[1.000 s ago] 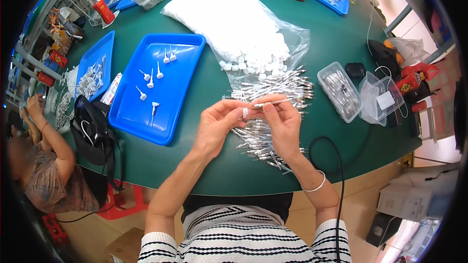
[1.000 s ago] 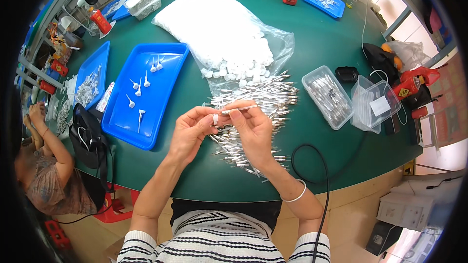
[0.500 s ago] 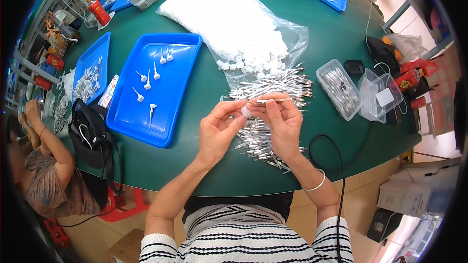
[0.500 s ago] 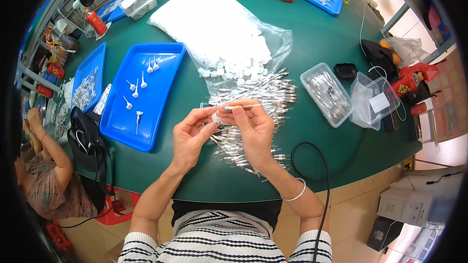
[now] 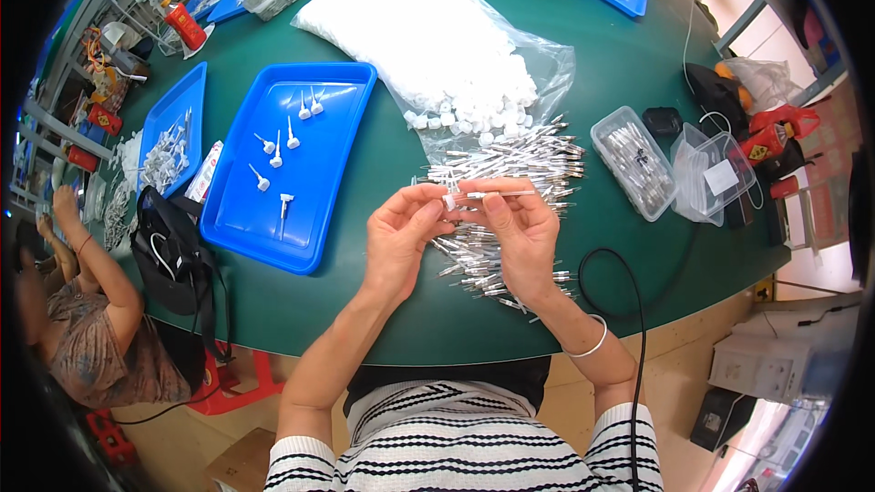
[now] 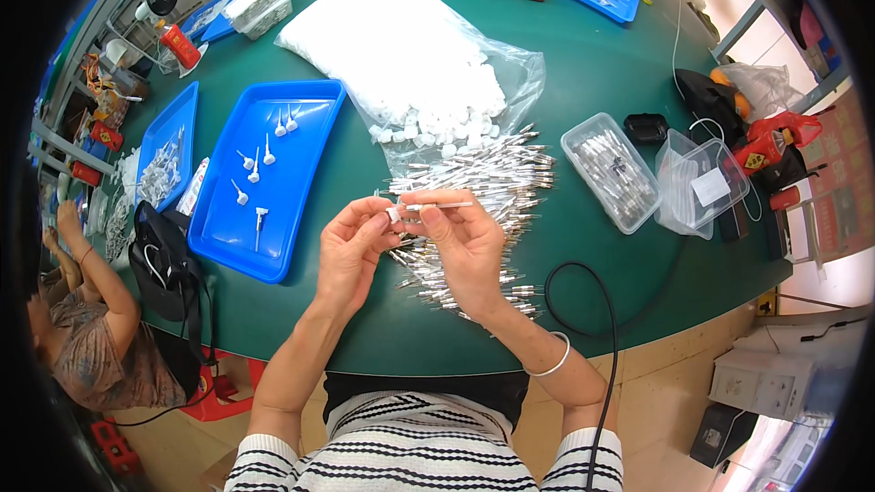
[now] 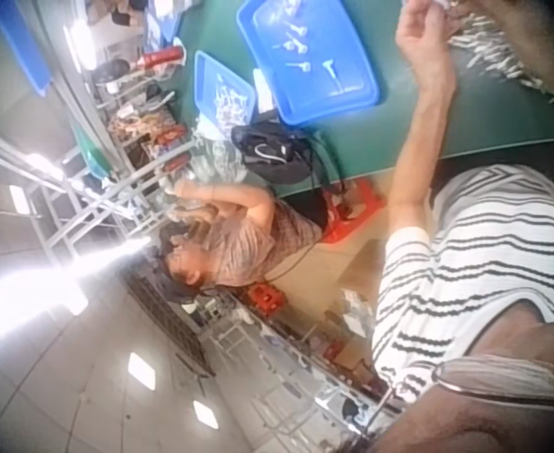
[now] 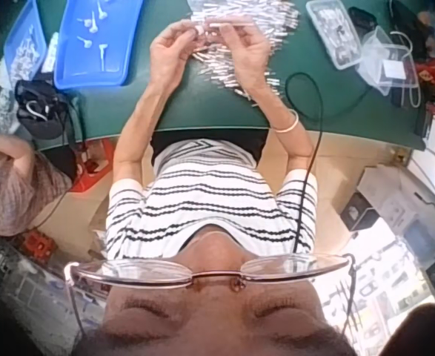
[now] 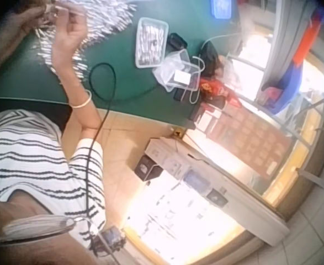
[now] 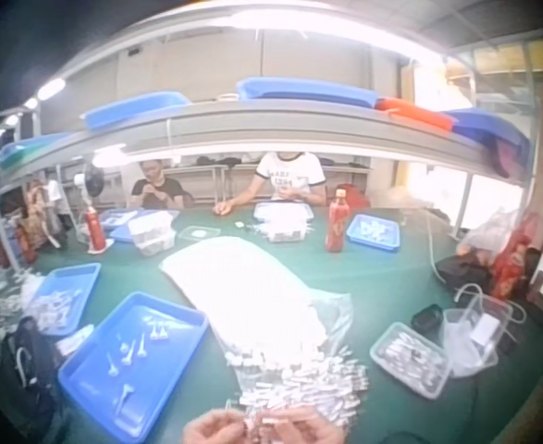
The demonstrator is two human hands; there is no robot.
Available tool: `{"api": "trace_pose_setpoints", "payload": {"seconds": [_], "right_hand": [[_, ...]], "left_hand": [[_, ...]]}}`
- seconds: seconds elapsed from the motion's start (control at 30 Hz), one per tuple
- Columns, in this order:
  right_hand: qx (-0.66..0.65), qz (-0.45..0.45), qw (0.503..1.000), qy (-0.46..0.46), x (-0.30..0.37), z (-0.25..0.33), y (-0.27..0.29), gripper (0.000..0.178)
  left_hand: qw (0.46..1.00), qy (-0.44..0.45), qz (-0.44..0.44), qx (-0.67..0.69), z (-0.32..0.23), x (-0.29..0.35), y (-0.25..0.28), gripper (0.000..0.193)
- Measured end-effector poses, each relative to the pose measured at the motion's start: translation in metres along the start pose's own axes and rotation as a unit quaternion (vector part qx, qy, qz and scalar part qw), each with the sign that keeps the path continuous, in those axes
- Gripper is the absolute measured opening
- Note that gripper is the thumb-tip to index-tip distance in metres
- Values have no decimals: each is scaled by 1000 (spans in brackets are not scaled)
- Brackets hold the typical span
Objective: The person repeatedly picks up a small white plastic cap and a silver metal rod from a pile on the table. They insert the rod into the cap and place the assembled unit into a blue tray. This process is repeated continuously.
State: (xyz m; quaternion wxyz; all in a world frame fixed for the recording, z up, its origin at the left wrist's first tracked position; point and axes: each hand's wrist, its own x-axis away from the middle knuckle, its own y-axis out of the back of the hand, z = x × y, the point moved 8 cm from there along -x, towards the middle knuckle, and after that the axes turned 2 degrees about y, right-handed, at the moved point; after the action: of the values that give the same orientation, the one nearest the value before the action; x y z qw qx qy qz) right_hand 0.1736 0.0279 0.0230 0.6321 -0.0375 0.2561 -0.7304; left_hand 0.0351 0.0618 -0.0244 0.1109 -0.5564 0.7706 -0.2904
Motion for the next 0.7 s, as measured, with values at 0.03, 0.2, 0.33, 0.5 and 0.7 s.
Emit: {"api": "trace_pose_setpoints", "payload": {"seconds": [0.03, 0.2, 0.33, 0.5, 0.7], "right_hand": [[4, -6, 1000, 1, 0, -1, 2, 17], [9, -16, 1000, -16, 1, -4, 4, 17], [11, -4, 1000, -26, 3, 0, -1, 16], [40, -3, 999, 18, 0, 4, 6, 13], [22, -13, 1000, -9, 3, 1, 2, 9]], "left_hand": [[1000, -4, -7, -15, -3, 1, -2, 25], [993, -78, -43, -81, -13, 8, -12, 23], [993, -67, -16, -96, -12, 4, -5, 26], [998, 38, -14, -48, -3, 1, 1, 23], [997, 60, -22, -31, 7, -2, 3, 17]]}}
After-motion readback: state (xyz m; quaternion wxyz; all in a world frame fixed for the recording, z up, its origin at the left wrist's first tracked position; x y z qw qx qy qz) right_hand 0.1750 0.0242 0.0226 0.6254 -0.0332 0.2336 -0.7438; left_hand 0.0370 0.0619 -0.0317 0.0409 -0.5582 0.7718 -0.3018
